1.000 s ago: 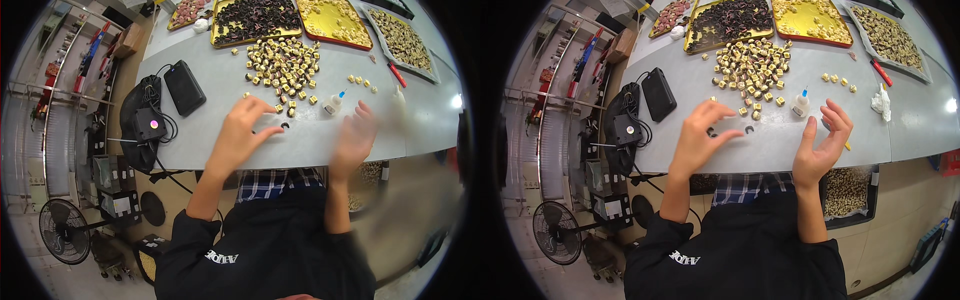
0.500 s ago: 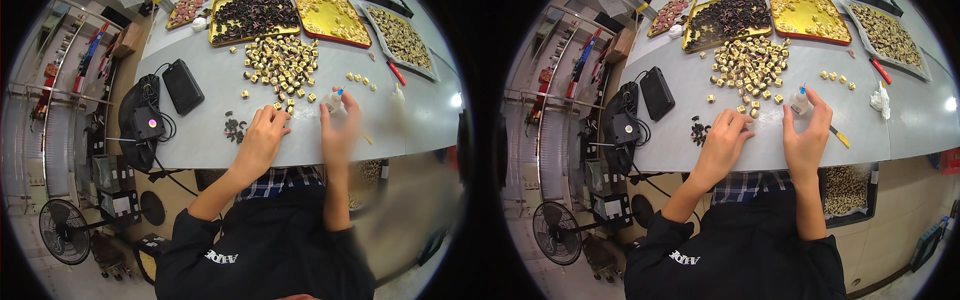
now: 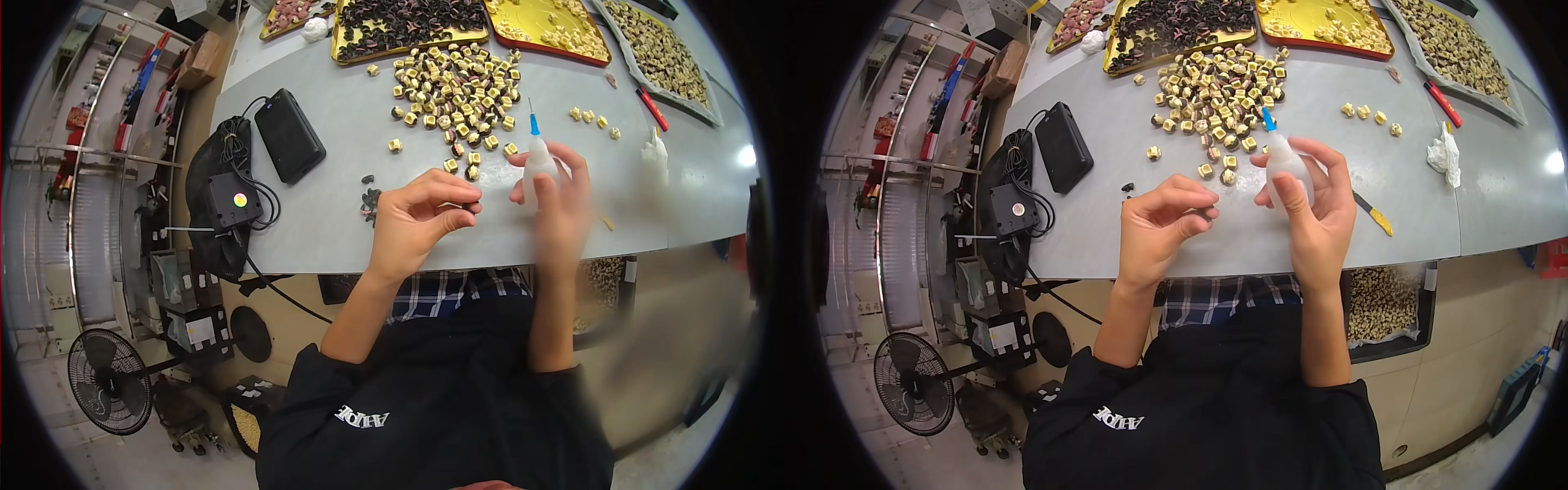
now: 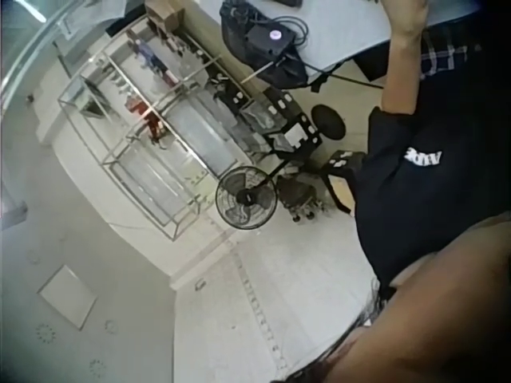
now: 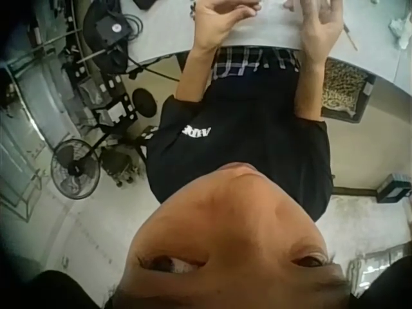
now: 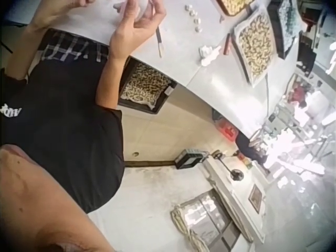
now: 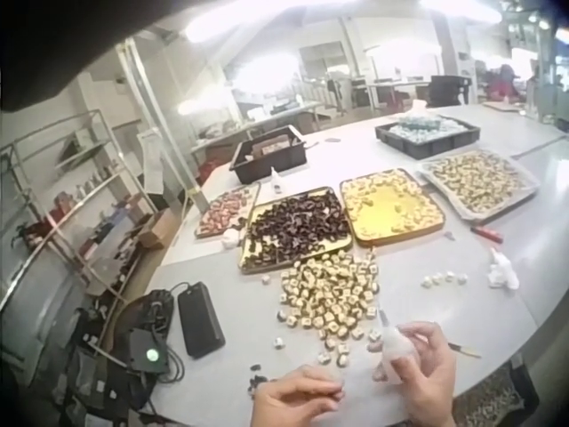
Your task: Applying glue to small black bases and attaching gold-colored decorative parts.
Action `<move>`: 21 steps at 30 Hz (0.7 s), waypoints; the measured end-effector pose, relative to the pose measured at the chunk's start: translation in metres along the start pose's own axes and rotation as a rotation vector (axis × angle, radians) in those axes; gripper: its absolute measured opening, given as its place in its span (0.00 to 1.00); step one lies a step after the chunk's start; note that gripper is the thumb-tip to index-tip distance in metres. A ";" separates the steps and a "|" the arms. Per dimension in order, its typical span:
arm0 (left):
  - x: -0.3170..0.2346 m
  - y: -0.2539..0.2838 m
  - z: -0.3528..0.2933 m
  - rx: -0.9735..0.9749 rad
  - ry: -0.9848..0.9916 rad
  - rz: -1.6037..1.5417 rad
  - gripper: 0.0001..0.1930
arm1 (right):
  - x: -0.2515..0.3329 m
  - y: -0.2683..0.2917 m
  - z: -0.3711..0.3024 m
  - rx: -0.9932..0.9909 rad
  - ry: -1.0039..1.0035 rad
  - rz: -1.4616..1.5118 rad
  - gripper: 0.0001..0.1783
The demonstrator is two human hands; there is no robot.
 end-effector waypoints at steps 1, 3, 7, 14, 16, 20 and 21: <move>0.003 0.000 -0.001 0.005 0.011 -0.030 0.10 | -0.004 0.003 -0.002 -0.015 0.003 0.041 0.20; 0.008 -0.001 -0.003 0.014 0.034 -0.091 0.10 | -0.011 0.009 -0.004 -0.045 0.008 0.122 0.20; 0.009 -0.005 -0.007 0.057 0.032 -0.141 0.10 | -0.013 0.028 -0.006 -0.279 0.086 0.434 0.18; 0.010 -0.003 -0.012 0.045 -0.050 0.020 0.11 | -0.013 0.021 -0.009 -0.076 0.104 0.455 0.17; 0.010 -0.002 -0.013 0.052 -0.056 0.032 0.12 | -0.009 0.017 -0.011 0.011 0.124 0.461 0.18; 0.004 -0.005 -0.012 0.071 -0.141 0.143 0.18 | -0.004 0.013 -0.016 0.057 0.146 0.246 0.15; 0.008 -0.003 -0.013 0.031 -0.092 0.140 0.20 | -0.006 0.012 -0.016 0.043 0.117 0.244 0.16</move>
Point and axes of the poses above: each hand's wrist, its own z-axis towards the middle knuckle, its own y-axis out of the back of the hand, x = y × z, the point moved 10 cm from there along z, towards the middle knuckle, and after that the axes turned 2 degrees about y, right-handed, at the moved point
